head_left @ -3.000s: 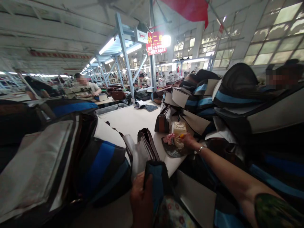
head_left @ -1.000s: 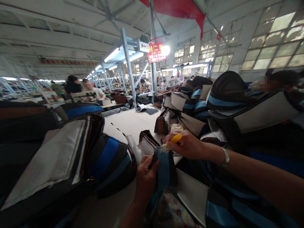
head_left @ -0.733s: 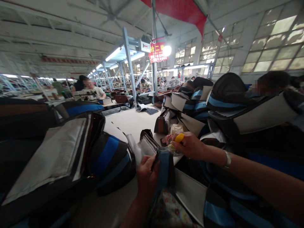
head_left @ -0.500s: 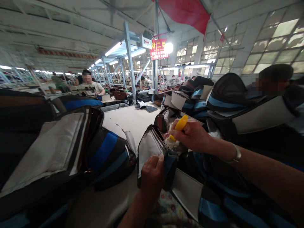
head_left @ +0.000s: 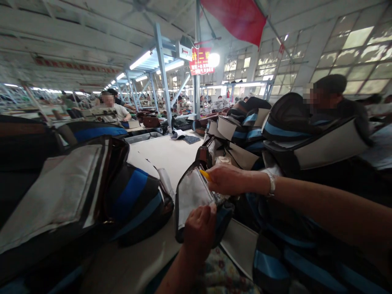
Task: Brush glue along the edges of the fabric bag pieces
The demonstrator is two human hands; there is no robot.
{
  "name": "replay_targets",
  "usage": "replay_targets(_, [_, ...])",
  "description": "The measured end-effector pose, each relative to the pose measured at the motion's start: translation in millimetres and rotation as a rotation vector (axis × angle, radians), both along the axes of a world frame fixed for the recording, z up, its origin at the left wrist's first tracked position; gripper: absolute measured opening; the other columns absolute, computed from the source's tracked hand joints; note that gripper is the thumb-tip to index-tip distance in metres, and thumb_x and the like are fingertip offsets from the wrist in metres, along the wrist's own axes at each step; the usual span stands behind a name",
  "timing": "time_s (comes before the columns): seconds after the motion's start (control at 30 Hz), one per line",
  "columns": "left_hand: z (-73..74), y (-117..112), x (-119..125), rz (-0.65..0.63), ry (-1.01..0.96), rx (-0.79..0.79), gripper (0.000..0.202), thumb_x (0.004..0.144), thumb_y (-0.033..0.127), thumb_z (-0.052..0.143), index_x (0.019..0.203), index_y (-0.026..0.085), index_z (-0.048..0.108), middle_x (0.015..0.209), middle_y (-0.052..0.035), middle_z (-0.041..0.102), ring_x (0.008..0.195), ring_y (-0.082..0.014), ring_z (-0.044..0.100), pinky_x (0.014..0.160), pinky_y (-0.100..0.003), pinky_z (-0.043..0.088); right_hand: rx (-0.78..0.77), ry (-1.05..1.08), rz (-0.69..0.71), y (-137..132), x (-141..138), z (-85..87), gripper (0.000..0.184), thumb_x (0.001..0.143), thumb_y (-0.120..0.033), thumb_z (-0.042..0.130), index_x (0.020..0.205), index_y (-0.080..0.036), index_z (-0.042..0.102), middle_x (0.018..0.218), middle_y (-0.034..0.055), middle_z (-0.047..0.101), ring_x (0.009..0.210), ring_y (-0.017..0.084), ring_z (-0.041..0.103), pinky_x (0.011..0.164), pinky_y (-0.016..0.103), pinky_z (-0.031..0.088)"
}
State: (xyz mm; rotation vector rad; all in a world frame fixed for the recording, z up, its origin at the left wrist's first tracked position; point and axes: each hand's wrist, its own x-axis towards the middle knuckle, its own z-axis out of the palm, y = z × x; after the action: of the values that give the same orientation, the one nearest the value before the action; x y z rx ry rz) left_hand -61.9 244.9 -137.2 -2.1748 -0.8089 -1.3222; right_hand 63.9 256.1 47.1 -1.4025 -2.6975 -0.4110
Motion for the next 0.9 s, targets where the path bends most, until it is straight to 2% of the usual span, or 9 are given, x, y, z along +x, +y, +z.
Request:
replay_targets(0.13, [-1.6, 1.0, -2.7, -0.02, -0.014, -0.002, 0.022, 0.088, 0.005, 0.054, 0.107, 0.013, 0.061, 0.073, -0.0044, 0.059, 0.067, -0.019, 0.055, 0.062, -0.032, 0.043, -0.01, 0.181, -0.019, 4.8, -0.4, -5.6, 0.02, 0.078, -0.023, 0.058, 0.06, -0.016, 0.053, 0.055, 0.0011, 0.053, 0.05, 0.011, 0.04, 0.054, 0.028, 0.024])
replay_targets(0.23, [4.2, 4.9, -16.4, -0.092, -0.09, -0.086, 0.023, 0.089, 0.007, 0.053, 0.11, 0.014, 0.061, 0.08, -0.0062, 0.062, 0.074, -0.019, 0.058, 0.068, -0.031, 0.047, -0.112, 0.61, -0.092, 13.3, 15.7, -3.2, 0.019, 0.064, -0.018, 0.066, 0.055, -0.017, 0.05, 0.051, -0.001, 0.047, 0.052, 0.012, 0.041, 0.056, 0.028, 0.027])
replay_targets(0.3, [13.5, 8.7, -31.5, -0.154, -0.199, -0.179, 0.023, 0.091, 0.01, 0.054, 0.111, 0.015, 0.062, 0.087, -0.0064, 0.063, 0.079, -0.0178, 0.06, 0.074, -0.03, 0.049, -0.09, 0.912, -0.16, 14.8, 32.2, 0.1, 0.02, 0.07, -0.027, 0.062, 0.058, -0.018, 0.049, 0.051, -0.0014, 0.044, 0.051, 0.013, 0.041, 0.054, 0.027, 0.03])
replay_targets(0.37, [24.4, 12.8, -47.8, -0.204, -0.327, -0.307, 0.016, 0.091, 0.016, 0.056, 0.105, 0.017, 0.065, 0.087, -0.0046, 0.062, 0.081, -0.0157, 0.06, 0.075, -0.027, 0.049, -0.077, 1.061, -0.167, 8.4, 45.9, -2.9, 0.026, 0.081, -0.039, 0.047, 0.064, -0.019, 0.048, 0.05, -0.0025, 0.04, 0.047, 0.013, 0.04, 0.05, 0.026, 0.033])
replay_targets(0.47, [33.8, 19.0, -65.4, -0.233, -0.439, -0.494, 0.01, 0.091, 0.024, 0.058, 0.093, 0.019, 0.067, 0.085, -0.0024, 0.062, 0.079, -0.0148, 0.061, 0.071, -0.025, 0.05, -0.292, 1.361, -0.102, -12.7, 48.5, -29.5, 0.024, 0.082, -0.039, 0.042, 0.07, -0.019, 0.049, 0.046, -0.0067, 0.034, 0.039, 0.01, 0.033, 0.048, 0.025, 0.039])
replay_targets(0.53, [32.2, 22.2, -70.4, -0.187, -0.492, -0.543, 0.016, 0.09, 0.028, 0.06, 0.102, 0.019, 0.065, 0.088, -0.0024, 0.064, 0.08, -0.0158, 0.062, 0.07, -0.026, 0.05, -0.659, 1.702, -0.007, -26.4, 37.6, -56.6, 0.016, 0.076, -0.033, 0.056, 0.071, -0.018, 0.055, 0.041, -0.0091, 0.034, 0.035, 0.006, 0.026, 0.054, 0.026, 0.045])
replay_targets(0.6, [26.6, 22.3, -71.8, -0.073, -0.533, -0.462, 0.025, 0.088, 0.031, 0.063, 0.11, 0.018, 0.062, 0.094, -0.0045, 0.064, 0.085, -0.0183, 0.061, 0.074, -0.03, 0.051, -0.915, 1.952, 0.117, -34.6, 21.5, -79.9, 0.012, 0.074, -0.028, 0.064, 0.072, -0.016, 0.06, 0.04, -0.0087, 0.04, 0.035, 0.004, 0.025, 0.06, 0.028, 0.048])
replay_targets(0.73, [17.1, 7.7, -72.7, 0.098, -0.451, -0.213, 0.013, 0.09, 0.025, 0.058, 0.097, 0.02, 0.068, 0.098, -0.0073, 0.063, 0.092, -0.0217, 0.056, 0.082, -0.035, 0.047, -0.978, 2.161, 0.241, -34.4, -5.8, -98.1, 0.013, 0.075, -0.025, 0.07, 0.071, -0.014, 0.064, 0.042, -0.0053, 0.047, 0.037, 0.004, 0.028, 0.049, 0.02, 0.041])
replay_targets(0.9, [7.7, -16.7, -70.9, 0.04, -0.317, -0.33, 0.041, 0.088, 0.026, 0.057, 0.127, 0.014, 0.056, 0.116, -0.0136, 0.06, 0.106, -0.0262, 0.055, 0.09, -0.04, 0.048, -1.013, 2.266, 0.206, -31.6, -25.9, -103.8, 0.016, 0.074, -0.027, 0.071, 0.071, -0.013, 0.064, 0.042, -0.0061, 0.043, 0.038, 0.004, 0.025, 0.041, 0.016, 0.029])
